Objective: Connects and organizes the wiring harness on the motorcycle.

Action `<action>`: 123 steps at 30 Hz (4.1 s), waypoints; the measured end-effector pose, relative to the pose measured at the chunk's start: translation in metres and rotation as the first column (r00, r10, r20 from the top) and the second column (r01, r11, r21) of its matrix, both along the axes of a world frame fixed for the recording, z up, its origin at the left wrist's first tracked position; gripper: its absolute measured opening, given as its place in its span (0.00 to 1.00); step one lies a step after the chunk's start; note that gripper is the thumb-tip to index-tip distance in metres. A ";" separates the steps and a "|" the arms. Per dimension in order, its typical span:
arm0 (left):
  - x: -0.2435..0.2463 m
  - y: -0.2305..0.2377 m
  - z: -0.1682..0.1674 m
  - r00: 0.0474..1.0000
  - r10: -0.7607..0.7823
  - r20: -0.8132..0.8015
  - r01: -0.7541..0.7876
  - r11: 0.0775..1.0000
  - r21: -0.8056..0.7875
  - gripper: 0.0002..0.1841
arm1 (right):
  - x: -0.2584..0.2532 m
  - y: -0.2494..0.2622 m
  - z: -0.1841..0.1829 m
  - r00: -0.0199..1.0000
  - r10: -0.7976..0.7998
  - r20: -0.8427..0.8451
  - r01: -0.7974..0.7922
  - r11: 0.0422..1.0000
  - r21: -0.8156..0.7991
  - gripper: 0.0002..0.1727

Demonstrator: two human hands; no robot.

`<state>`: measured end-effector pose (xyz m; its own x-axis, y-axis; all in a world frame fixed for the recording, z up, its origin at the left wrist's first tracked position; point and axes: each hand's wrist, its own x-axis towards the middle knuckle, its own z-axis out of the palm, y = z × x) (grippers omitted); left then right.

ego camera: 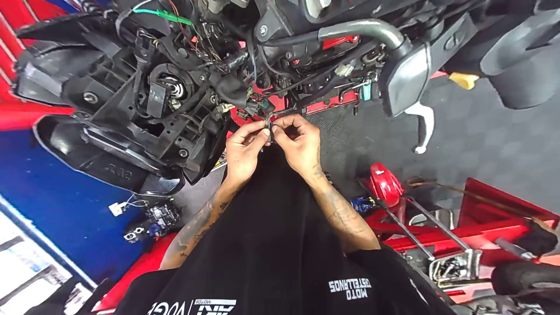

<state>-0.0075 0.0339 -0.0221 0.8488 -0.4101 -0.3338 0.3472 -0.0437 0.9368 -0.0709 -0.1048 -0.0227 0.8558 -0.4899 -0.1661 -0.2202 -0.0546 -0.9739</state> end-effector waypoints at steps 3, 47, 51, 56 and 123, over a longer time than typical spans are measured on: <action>0.001 -0.001 0.002 1.000 0.004 0.008 -0.004 1.000 0.028 0.11 | 0.000 -0.002 -0.005 1.000 0.004 0.015 -0.006 0.988 0.153 0.05; 0.018 -0.001 0.012 0.953 -0.172 -0.248 0.151 0.983 -0.103 0.07 | -0.008 -0.019 0.011 0.999 0.031 -0.006 -0.029 0.974 0.223 0.17; 0.015 -0.002 0.013 0.982 -0.132 -0.136 0.128 0.991 -0.041 0.06 | -0.007 -0.020 0.012 1.000 0.020 0.013 -0.023 0.969 0.244 0.19; 0.007 -0.005 0.013 0.994 -0.079 0.069 0.075 0.995 0.065 0.06 | -0.010 -0.021 0.008 1.000 -0.004 0.031 -0.005 0.954 0.300 0.22; 0.008 -0.002 0.010 0.996 -0.063 -0.067 0.064 0.998 0.016 0.12 | 0.000 0.000 -0.031 0.996 -0.027 0.089 -0.058 0.568 0.821 0.07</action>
<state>0.0008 0.0318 -0.0118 0.7967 -0.4559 -0.3969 0.4050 -0.0846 0.9104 -0.0712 -0.1045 -0.0542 0.8924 -0.1650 -0.4200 -0.1453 0.7761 -0.6137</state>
